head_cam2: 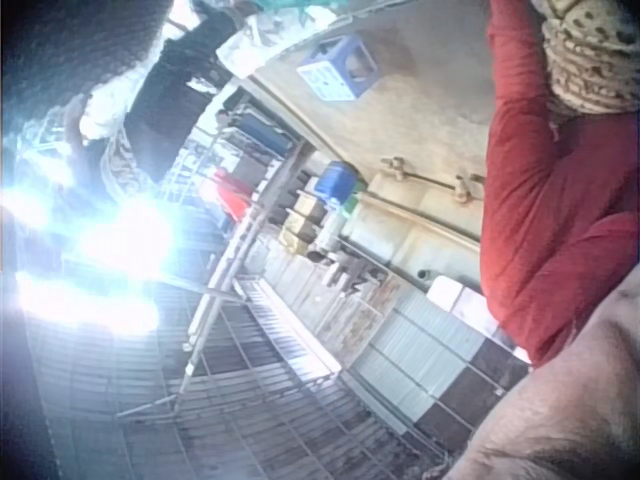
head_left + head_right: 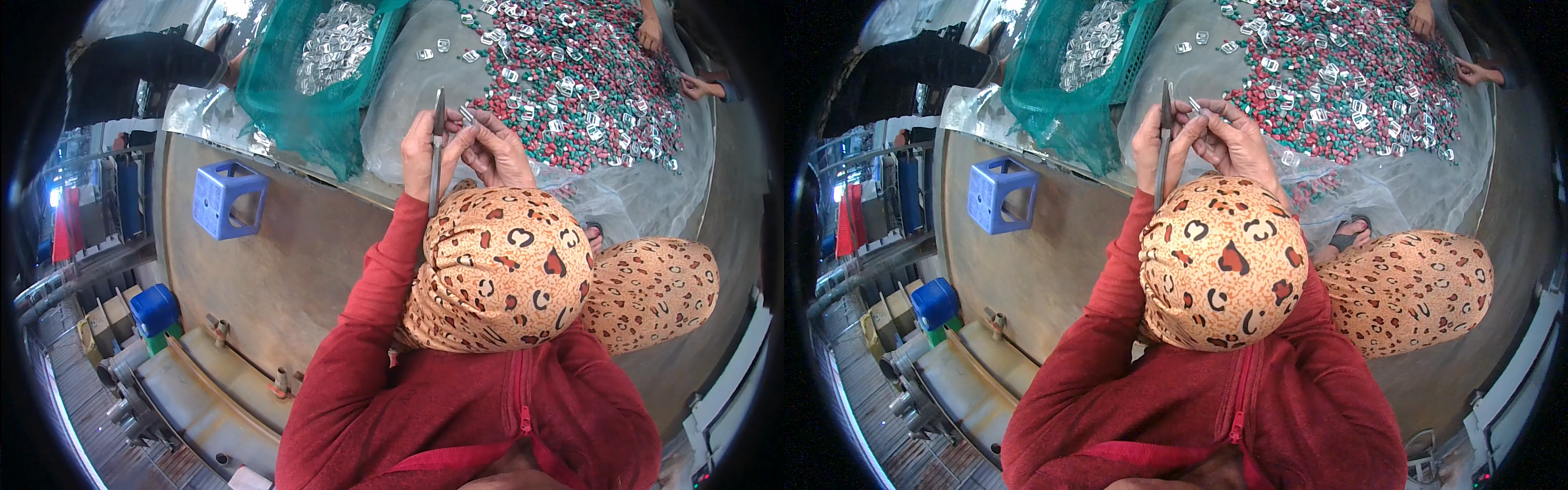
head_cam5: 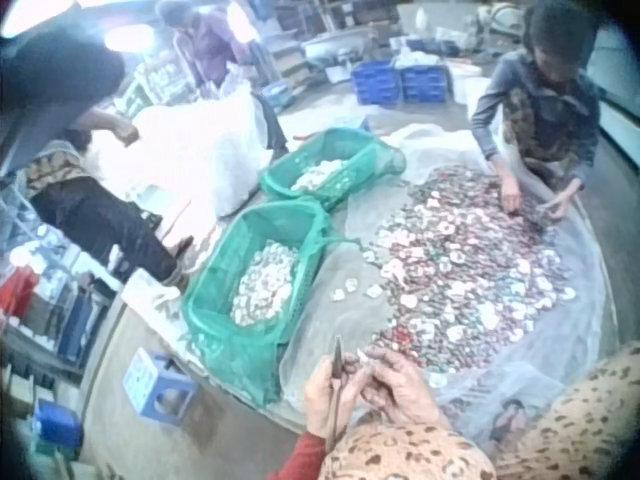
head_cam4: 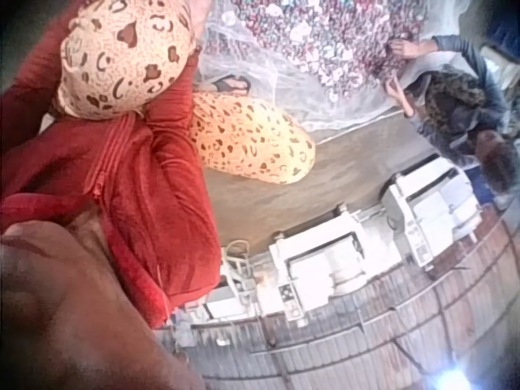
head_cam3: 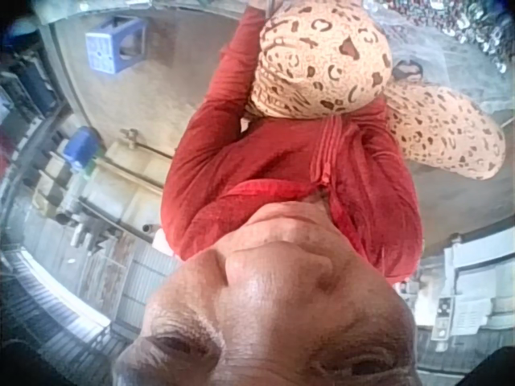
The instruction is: The person uses a pair of pliers to separate small colorful plastic tabs from a large pile and places the individual pieces into a green basket.
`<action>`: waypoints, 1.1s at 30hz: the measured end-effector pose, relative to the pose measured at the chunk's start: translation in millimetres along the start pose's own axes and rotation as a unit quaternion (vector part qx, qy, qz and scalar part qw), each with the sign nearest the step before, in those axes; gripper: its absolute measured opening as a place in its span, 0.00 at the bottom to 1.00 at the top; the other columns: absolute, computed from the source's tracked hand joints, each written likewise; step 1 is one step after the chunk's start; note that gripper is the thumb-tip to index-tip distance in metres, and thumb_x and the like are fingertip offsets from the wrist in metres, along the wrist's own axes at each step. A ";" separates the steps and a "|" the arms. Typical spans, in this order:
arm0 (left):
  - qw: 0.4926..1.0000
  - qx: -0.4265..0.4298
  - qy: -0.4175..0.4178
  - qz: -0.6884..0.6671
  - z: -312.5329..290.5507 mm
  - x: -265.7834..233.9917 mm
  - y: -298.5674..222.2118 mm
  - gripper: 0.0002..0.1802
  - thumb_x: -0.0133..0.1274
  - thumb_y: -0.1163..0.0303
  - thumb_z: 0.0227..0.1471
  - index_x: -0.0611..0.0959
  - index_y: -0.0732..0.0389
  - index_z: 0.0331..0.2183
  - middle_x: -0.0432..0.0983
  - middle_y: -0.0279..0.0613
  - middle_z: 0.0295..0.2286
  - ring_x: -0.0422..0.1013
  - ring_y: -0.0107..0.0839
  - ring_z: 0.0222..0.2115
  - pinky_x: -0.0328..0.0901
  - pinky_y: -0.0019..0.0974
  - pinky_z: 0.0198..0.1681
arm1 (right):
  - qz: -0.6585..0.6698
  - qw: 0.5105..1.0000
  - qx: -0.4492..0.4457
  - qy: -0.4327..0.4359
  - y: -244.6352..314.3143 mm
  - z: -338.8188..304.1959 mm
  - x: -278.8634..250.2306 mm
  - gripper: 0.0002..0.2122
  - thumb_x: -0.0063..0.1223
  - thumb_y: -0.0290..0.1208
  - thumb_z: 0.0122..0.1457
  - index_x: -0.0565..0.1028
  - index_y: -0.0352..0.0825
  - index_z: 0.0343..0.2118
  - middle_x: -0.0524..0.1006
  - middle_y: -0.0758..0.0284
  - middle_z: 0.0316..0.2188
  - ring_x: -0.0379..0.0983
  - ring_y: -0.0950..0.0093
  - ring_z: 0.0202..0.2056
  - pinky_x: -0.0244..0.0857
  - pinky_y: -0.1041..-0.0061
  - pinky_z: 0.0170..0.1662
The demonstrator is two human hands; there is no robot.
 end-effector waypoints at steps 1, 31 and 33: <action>1.000 -0.007 -0.004 0.007 1.1 0.1 -2.2 0.13 0.62 0.71 0.40 0.76 0.66 0.28 0.72 0.38 0.24 0.69 0.26 0.24 0.64 0.29 0.27 | -0.019 1.000 -0.009 -0.024 1.3 -0.3 -0.7 0.11 0.45 0.25 0.59 0.68 0.28 0.44 0.75 0.58 0.37 0.73 0.71 0.40 0.71 0.79 0.36; 0.971 -0.010 0.198 0.133 21.1 14.2 1.7 0.13 0.57 0.70 0.47 0.78 0.66 0.35 0.75 0.36 0.25 0.69 0.19 0.26 0.65 0.25 0.31 | -0.600 0.770 -0.199 -0.085 57.0 -13.0 17.0 0.06 0.45 0.23 0.56 0.69 0.33 0.37 0.74 0.65 0.19 0.70 0.78 0.19 0.63 0.79 0.24; 0.979 -0.027 0.168 0.116 19.7 12.7 7.4 0.14 0.58 0.67 0.46 0.78 0.64 0.35 0.75 0.38 0.23 0.69 0.21 0.24 0.64 0.27 0.28 | -0.600 0.767 -0.212 -0.076 56.2 -10.7 19.2 0.05 0.45 0.23 0.56 0.69 0.33 0.36 0.74 0.64 0.19 0.70 0.78 0.19 0.63 0.79 0.24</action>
Point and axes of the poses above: each hand's wrist, its own z-axis towards the middle knuckle, its own x-axis out of the palm, y = z × x, the point moved 9 cm from there along z, towards the middle knuckle
